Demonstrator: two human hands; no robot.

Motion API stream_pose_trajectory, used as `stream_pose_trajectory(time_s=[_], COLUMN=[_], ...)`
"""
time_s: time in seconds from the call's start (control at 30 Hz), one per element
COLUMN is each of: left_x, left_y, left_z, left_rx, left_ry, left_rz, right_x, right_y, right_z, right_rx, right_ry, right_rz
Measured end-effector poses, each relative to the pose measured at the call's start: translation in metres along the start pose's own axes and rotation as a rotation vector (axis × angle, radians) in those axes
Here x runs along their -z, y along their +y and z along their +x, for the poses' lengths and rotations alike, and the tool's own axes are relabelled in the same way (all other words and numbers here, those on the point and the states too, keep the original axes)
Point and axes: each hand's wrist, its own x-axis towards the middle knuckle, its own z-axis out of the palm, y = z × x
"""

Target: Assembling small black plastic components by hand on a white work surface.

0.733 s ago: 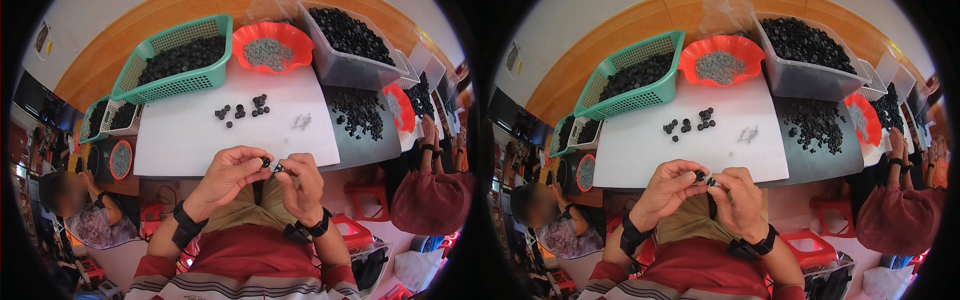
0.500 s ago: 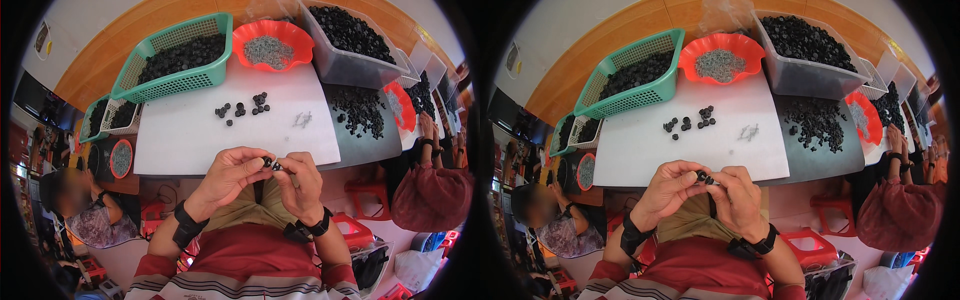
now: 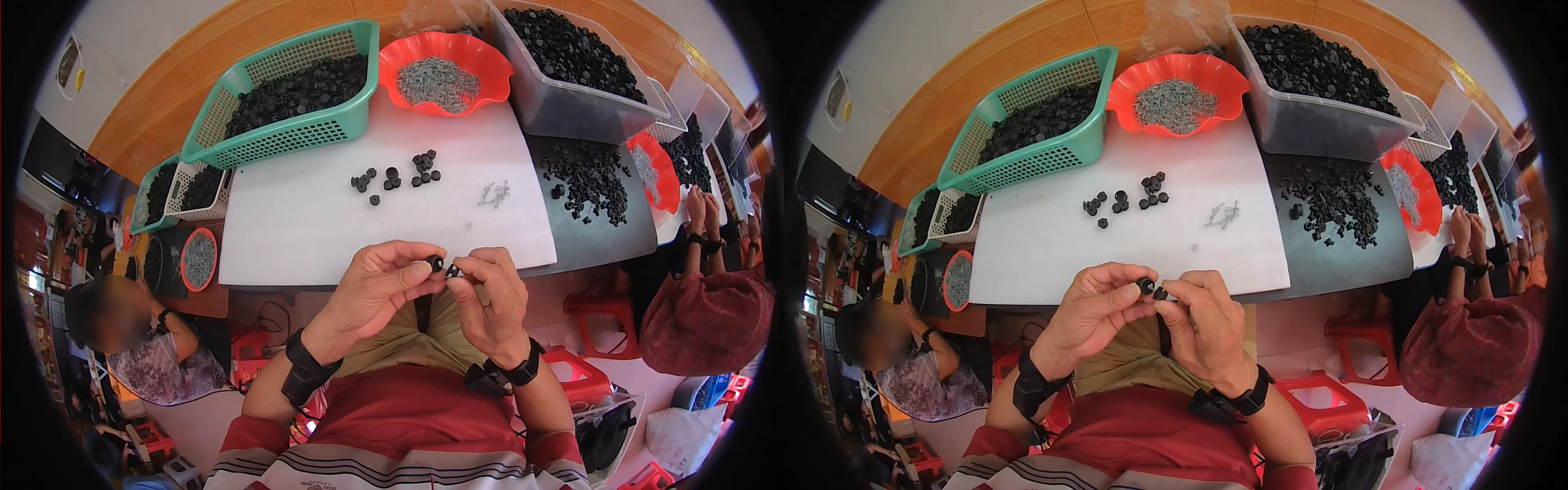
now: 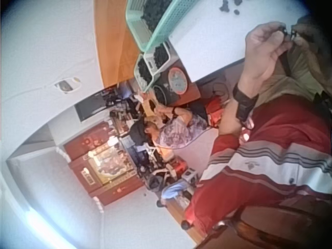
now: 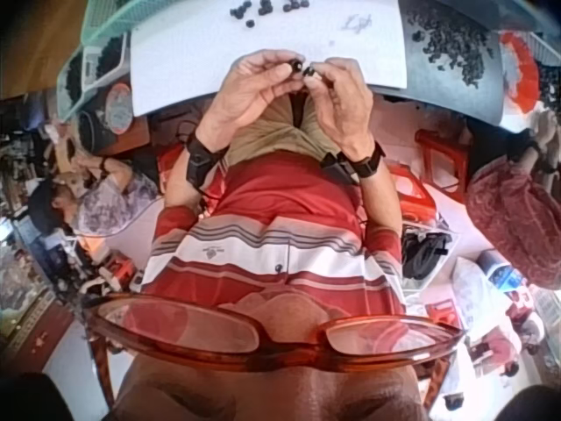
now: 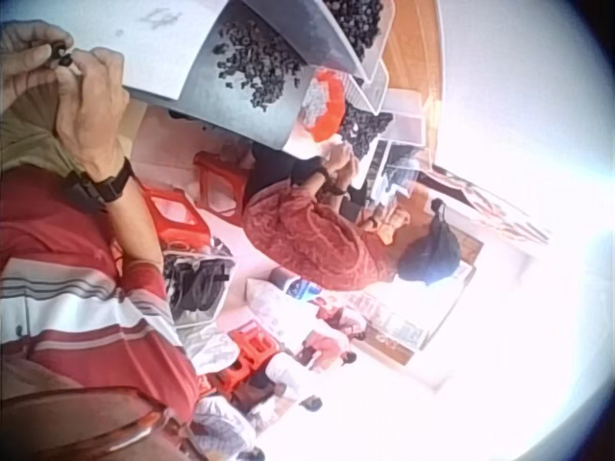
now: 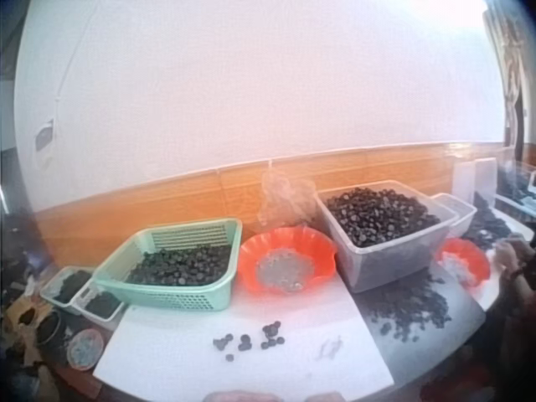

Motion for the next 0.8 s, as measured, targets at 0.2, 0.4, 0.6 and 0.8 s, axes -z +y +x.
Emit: stream_pose_trajectory(time_s=[0.2, 0.4, 0.6, 0.8], left_x=[-0.0015, -0.0028, -0.0037, -0.0057], left_y=[-0.0012, -0.0008, -0.0035, -0.0057], left_z=[-0.0004, 0.0001, 0.0009, -0.0002], left_rx=[-0.012, -0.026, -0.031, -0.033], left_ry=[-0.006, -0.006, 0.004, -0.004], left_rz=[-0.014, -0.003, -0.014, -0.01], right_x=[0.0004, 0.0016, 0.0023, 0.0037], right_y=[-0.0013, -0.0012, -0.0033, -0.0036], right_z=[0.0001, 0.0002, 0.0006, 0.0002], right_rx=[-0.025, -0.026, -0.032, -0.036], right_ry=[-0.004, -0.017, -0.034, -0.053], right_rz=[0.008, 0.01, 0.009, -0.012])
